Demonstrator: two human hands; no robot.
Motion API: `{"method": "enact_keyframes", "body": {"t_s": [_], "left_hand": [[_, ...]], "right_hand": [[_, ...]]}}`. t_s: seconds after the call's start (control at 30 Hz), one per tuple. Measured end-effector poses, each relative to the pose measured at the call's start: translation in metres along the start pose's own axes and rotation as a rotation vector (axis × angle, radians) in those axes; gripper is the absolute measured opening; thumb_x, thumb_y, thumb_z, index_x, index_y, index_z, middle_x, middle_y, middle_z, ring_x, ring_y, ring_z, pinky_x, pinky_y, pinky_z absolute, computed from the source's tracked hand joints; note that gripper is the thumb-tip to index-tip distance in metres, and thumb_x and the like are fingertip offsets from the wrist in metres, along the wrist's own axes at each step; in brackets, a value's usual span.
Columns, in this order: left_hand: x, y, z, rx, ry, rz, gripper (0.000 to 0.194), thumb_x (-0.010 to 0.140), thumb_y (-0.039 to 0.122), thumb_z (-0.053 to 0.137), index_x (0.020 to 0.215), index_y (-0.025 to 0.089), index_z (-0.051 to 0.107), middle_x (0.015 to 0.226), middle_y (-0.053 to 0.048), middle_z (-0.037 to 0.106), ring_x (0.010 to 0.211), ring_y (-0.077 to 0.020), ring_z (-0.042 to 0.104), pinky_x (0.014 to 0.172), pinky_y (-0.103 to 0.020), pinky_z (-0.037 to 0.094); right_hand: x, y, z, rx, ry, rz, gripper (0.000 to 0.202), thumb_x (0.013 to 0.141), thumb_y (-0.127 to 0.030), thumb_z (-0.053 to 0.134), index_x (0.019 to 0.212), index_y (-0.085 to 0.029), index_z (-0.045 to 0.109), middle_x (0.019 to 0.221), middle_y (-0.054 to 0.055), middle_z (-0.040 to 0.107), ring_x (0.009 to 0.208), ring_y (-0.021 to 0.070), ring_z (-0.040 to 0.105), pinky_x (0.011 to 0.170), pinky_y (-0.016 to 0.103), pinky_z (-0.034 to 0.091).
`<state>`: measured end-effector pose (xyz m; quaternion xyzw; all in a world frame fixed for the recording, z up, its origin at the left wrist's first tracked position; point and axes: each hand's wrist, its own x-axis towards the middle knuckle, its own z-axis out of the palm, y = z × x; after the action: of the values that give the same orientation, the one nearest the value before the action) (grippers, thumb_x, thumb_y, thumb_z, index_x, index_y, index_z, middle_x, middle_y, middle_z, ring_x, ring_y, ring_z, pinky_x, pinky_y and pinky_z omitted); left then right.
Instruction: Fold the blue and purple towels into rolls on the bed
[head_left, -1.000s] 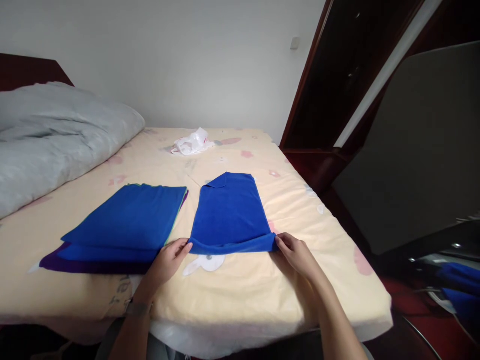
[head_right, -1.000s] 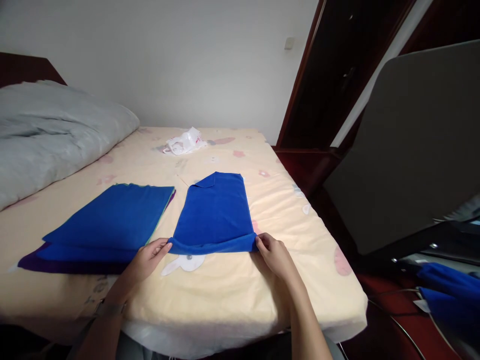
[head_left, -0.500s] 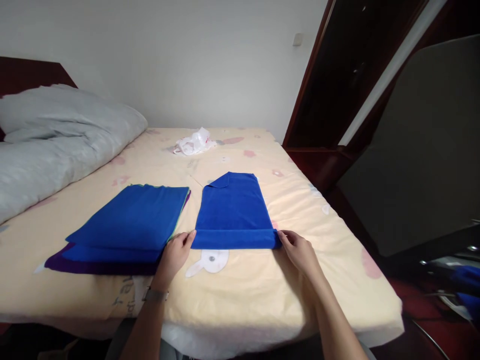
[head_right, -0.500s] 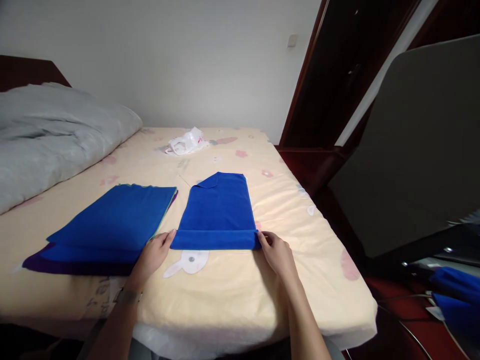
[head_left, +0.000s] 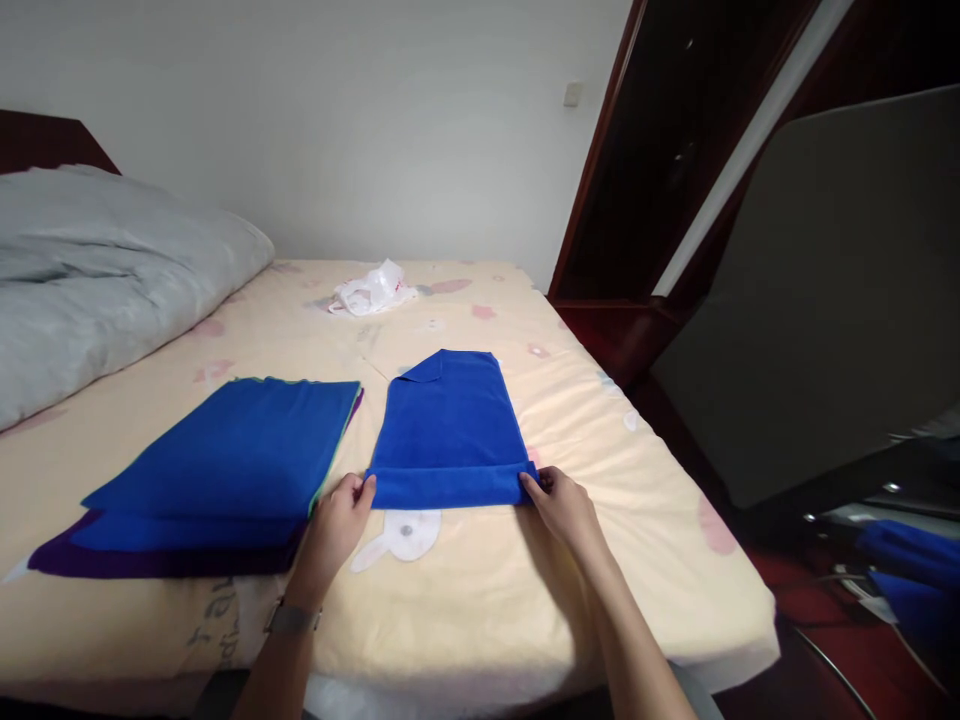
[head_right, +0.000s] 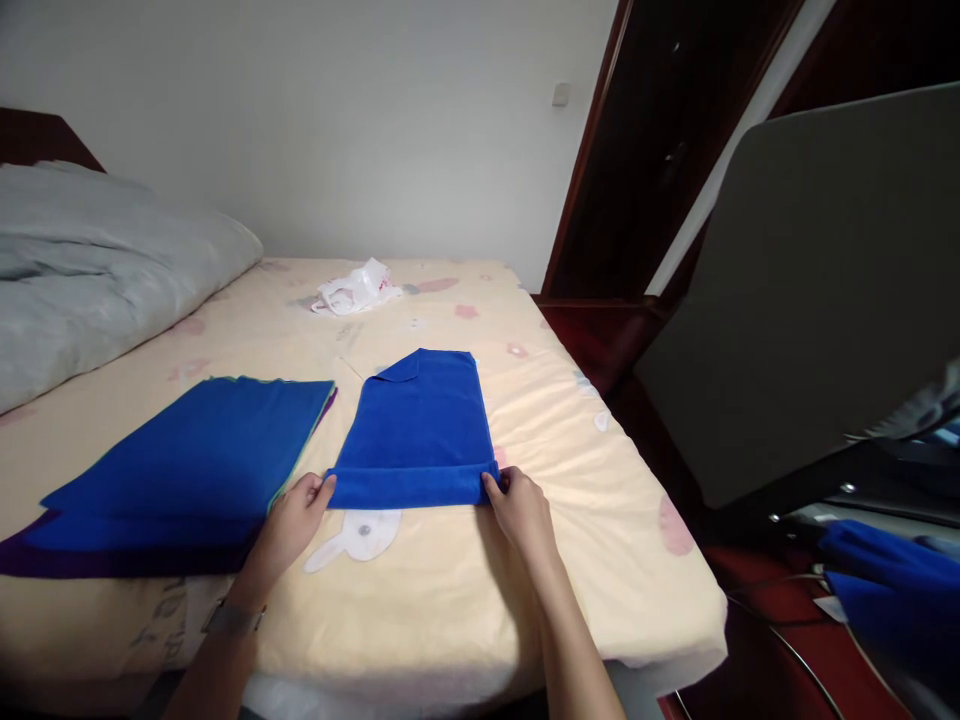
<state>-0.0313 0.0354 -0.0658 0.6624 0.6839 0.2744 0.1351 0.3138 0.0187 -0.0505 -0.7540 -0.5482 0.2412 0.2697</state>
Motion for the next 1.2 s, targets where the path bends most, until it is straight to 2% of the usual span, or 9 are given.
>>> {"method": "enact_keyframes", "body": {"t_s": [0.2, 0.4, 0.47, 0.57, 0.67, 0.8, 0.97, 1.07, 1.2], "left_hand": [[0.002, -0.002, 0.008, -0.428, 0.023, -0.12, 0.036, 0.081, 0.057, 0.059, 0.089, 0.024, 0.046, 0.068, 0.003, 0.064, 0.053, -0.017, 0.065, 0.052, -0.026, 0.047], [-0.004, 0.002, -0.009, -0.351, -0.007, -0.042, 0.028, 0.086, 0.051, 0.053, 0.094, 0.025, 0.047, 0.059, 0.008, 0.051, 0.049, -0.0144, 0.055, 0.05, -0.024, 0.041], [-0.014, -0.001, -0.022, -0.282, -0.097, 0.024, 0.022, 0.088, 0.046, 0.05, 0.087, 0.025, 0.046, 0.055, 0.01, 0.04, 0.048, -0.0127, 0.046, 0.05, -0.023, 0.035], [-0.033, -0.006, -0.039, -0.137, -0.342, 0.058, 0.016, 0.086, 0.037, 0.051, 0.08, 0.024, 0.047, 0.055, 0.009, 0.031, 0.051, -0.0119, 0.04, 0.051, -0.023, 0.028], [-0.047, -0.007, -0.047, -0.013, -0.465, 0.03, 0.011, 0.086, 0.033, 0.049, 0.079, 0.024, 0.049, 0.056, 0.009, 0.035, 0.052, -0.0118, 0.04, 0.052, -0.024, 0.027], [-0.047, -0.002, -0.053, 0.046, -0.394, 0.124, 0.02, 0.093, 0.036, 0.044, 0.082, 0.025, 0.057, 0.069, 0.005, 0.056, 0.065, -0.0144, 0.055, 0.062, -0.026, 0.039], [-0.028, 0.016, -0.055, -0.091, -0.141, 0.411, 0.024, 0.097, 0.035, 0.044, 0.096, 0.024, 0.065, 0.1, -0.005, 0.066, 0.099, -0.02, 0.061, 0.093, -0.033, 0.046], [0.004, 0.042, -0.04, -0.146, -0.253, 0.448, 0.027, 0.098, 0.039, 0.044, 0.106, 0.025, 0.066, 0.111, -0.005, 0.067, 0.106, -0.0191, 0.062, 0.097, -0.031, 0.047], [0.078, 0.079, 0.003, -0.145, -0.493, 0.445, 0.032, 0.092, 0.044, 0.053, 0.112, 0.025, 0.069, 0.118, -0.004, 0.07, 0.107, -0.019, 0.065, 0.095, -0.028, 0.051]], "right_hand": [[0.006, 0.003, 0.006, 0.123, 0.023, 0.009, 0.038, 0.094, -0.046, 0.052, 0.121, -0.02, 0.055, 0.101, 0.01, 0.072, 0.097, 0.0273, 0.068, 0.079, 0.032, 0.048], [0.005, 0.01, 0.004, 0.22, -0.033, -0.079, 0.024, 0.089, -0.04, 0.053, 0.107, -0.026, 0.047, 0.079, -0.001, 0.067, 0.072, 0.021, 0.065, 0.066, 0.028, 0.045], [-0.004, 0.015, -0.004, 0.234, -0.118, -0.138, 0.018, 0.088, -0.039, 0.054, 0.099, -0.027, 0.046, 0.067, -0.005, 0.06, 0.063, 0.0189, 0.06, 0.061, 0.027, 0.042], [-0.019, 0.023, -0.018, 0.177, -0.345, -0.195, 0.016, 0.086, -0.038, 0.058, 0.088, -0.025, 0.048, 0.063, -0.005, 0.056, 0.06, 0.0174, 0.056, 0.057, 0.026, 0.038], [-0.03, 0.026, -0.031, 0.087, -0.493, -0.168, 0.018, 0.087, -0.038, 0.061, 0.083, -0.024, 0.051, 0.069, -0.002, 0.062, 0.063, 0.018, 0.057, 0.057, 0.026, 0.038], [-0.031, 0.025, -0.047, 0.023, -0.454, -0.186, 0.018, 0.091, -0.041, 0.059, 0.086, -0.024, 0.057, 0.076, 0.0, 0.066, 0.067, 0.0194, 0.06, 0.058, 0.027, 0.04], [-0.025, 0.017, -0.052, 0.142, -0.223, -0.336, 0.027, 0.097, -0.046, 0.05, 0.086, -0.023, 0.059, 0.081, 0.001, 0.064, 0.072, 0.0186, 0.059, 0.065, 0.027, 0.042], [-0.022, 0.01, -0.046, 0.203, -0.272, -0.378, 0.026, 0.098, -0.044, 0.049, 0.088, -0.023, 0.061, 0.082, 0.0, 0.065, 0.074, 0.0184, 0.059, 0.066, 0.027, 0.043], [-0.021, 0.008, -0.04, 0.155, -0.312, -0.394, 0.024, 0.097, -0.041, 0.05, 0.088, -0.023, 0.063, 0.086, 0.001, 0.068, 0.078, 0.0198, 0.062, 0.068, 0.027, 0.043]]}}
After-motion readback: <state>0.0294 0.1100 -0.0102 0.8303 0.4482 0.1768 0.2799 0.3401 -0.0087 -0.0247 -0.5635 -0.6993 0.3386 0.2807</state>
